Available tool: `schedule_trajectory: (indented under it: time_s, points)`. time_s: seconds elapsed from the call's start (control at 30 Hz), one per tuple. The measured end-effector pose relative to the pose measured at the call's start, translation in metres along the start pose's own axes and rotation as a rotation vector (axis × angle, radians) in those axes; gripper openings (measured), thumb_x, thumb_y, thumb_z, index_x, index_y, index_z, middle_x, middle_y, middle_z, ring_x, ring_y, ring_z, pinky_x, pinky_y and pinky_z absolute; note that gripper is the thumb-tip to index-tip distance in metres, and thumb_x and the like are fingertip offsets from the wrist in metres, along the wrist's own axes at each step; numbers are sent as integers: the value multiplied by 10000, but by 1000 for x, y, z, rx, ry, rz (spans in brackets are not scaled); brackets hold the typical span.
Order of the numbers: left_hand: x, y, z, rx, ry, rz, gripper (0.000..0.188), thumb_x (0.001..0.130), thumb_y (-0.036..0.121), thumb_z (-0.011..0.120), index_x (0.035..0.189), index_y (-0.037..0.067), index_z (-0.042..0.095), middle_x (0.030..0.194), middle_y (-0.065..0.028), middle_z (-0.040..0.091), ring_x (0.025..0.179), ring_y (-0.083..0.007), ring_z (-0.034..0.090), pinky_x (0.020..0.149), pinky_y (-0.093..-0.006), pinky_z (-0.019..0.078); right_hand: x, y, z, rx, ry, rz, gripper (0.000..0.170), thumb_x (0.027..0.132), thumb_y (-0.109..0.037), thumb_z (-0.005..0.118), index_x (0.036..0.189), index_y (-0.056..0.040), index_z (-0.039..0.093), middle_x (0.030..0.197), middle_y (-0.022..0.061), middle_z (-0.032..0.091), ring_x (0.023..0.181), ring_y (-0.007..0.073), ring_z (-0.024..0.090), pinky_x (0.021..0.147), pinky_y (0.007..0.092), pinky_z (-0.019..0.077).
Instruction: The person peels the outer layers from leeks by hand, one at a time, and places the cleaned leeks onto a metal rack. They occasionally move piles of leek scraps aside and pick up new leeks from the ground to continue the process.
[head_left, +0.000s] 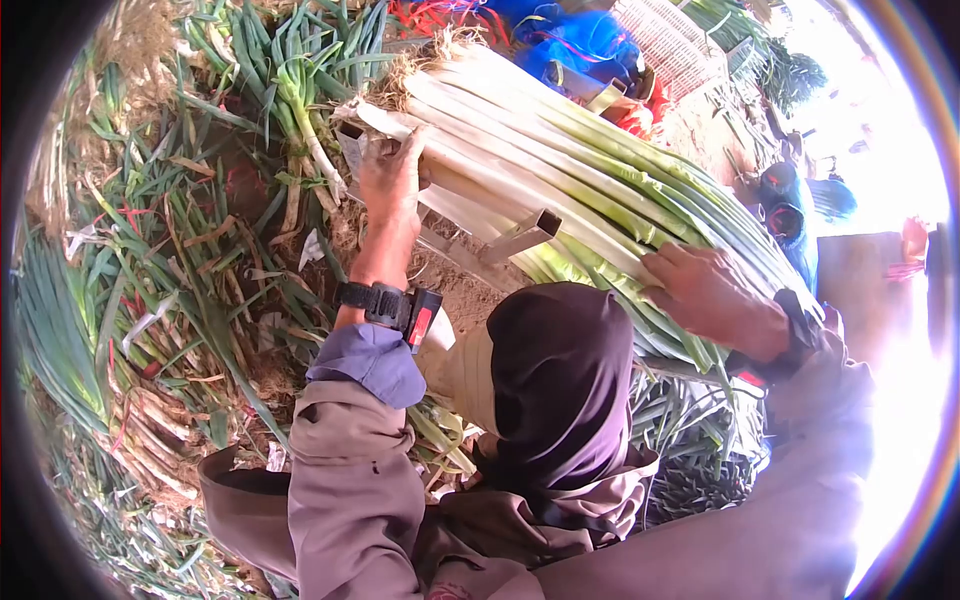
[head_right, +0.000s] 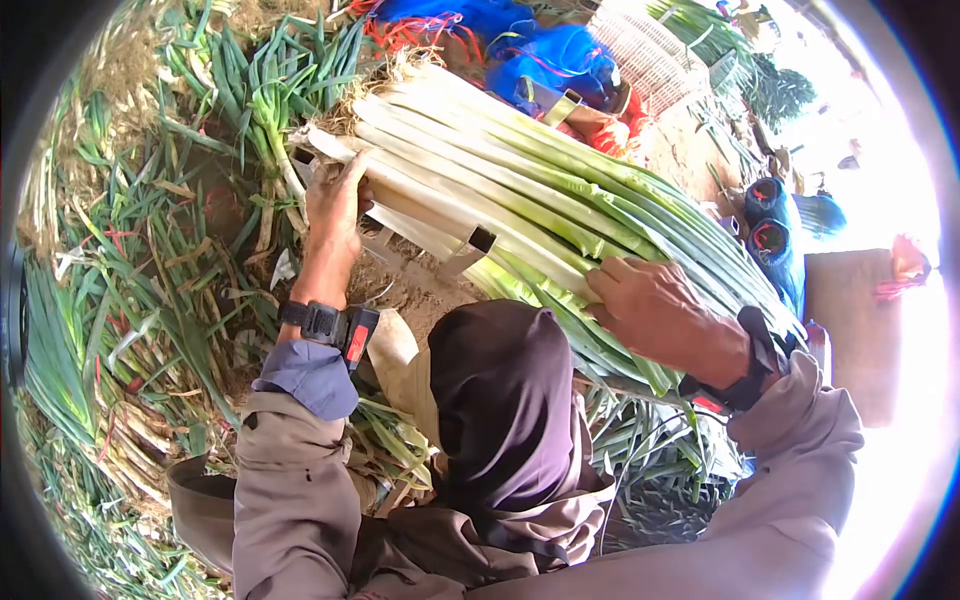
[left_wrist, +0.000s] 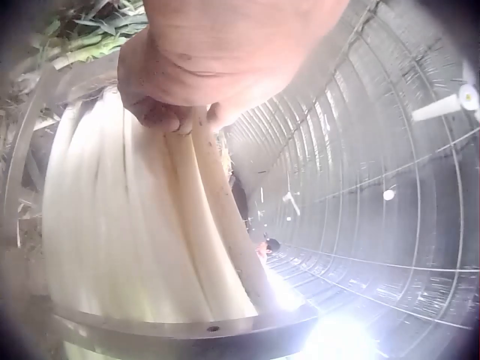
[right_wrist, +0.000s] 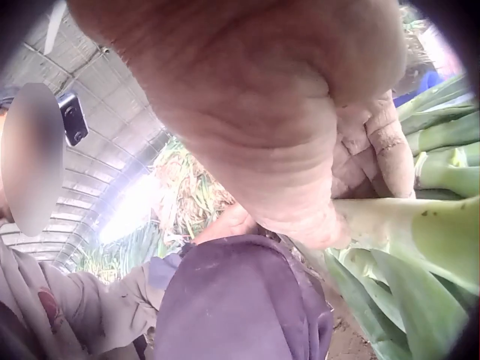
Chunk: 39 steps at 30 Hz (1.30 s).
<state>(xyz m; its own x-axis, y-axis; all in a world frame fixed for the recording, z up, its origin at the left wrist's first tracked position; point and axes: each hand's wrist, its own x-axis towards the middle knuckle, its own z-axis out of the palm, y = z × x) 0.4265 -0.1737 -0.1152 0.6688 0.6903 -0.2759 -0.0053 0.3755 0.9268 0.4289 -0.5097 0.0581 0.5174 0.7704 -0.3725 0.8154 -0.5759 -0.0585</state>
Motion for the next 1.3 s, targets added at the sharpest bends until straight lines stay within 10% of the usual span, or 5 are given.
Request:
schedule_trajectory:
  time_s: [0.4,0.53,0.77,1.1,1.3]
  points:
    - [-10,-2,7,51,-97,72,403,870,264,782,1175,70,604,919,-24,630,636,-84,550,572,-238,481,-14,-7,-10,-177,-130,29,165,905,-196,642,987,-72,570,916,104,590,827,306,630,687,466,473]
    - [-14,-17,4,50,-23,102,704,819,374,817,1364,17,549,1246,-167,594,1079,-197,593,839,-334,538,-15,-2,8,-75,22,-20,159,902,-196,644,967,-71,571,871,99,566,801,301,632,658,449,473]
    - [0,-12,4,-71,-110,-31,572,834,196,817,1297,6,541,894,-75,670,596,-146,613,529,-295,559,-12,3,22,-20,36,-17,215,958,-271,591,950,-59,560,896,125,563,821,332,633,698,470,504]
    - [18,-21,7,-60,-62,-9,327,832,160,818,1076,54,628,858,-37,618,663,-172,629,585,-308,588,-152,-17,36,-251,42,402,973,684,-307,862,1504,-77,391,1049,81,603,930,266,632,815,420,499]
    - [26,-22,7,-29,-67,-27,355,823,145,824,1088,28,618,862,-66,604,658,-187,641,592,-317,608,-196,-12,85,-180,300,534,871,666,-177,848,1454,-152,477,1049,81,605,927,278,634,843,415,501]
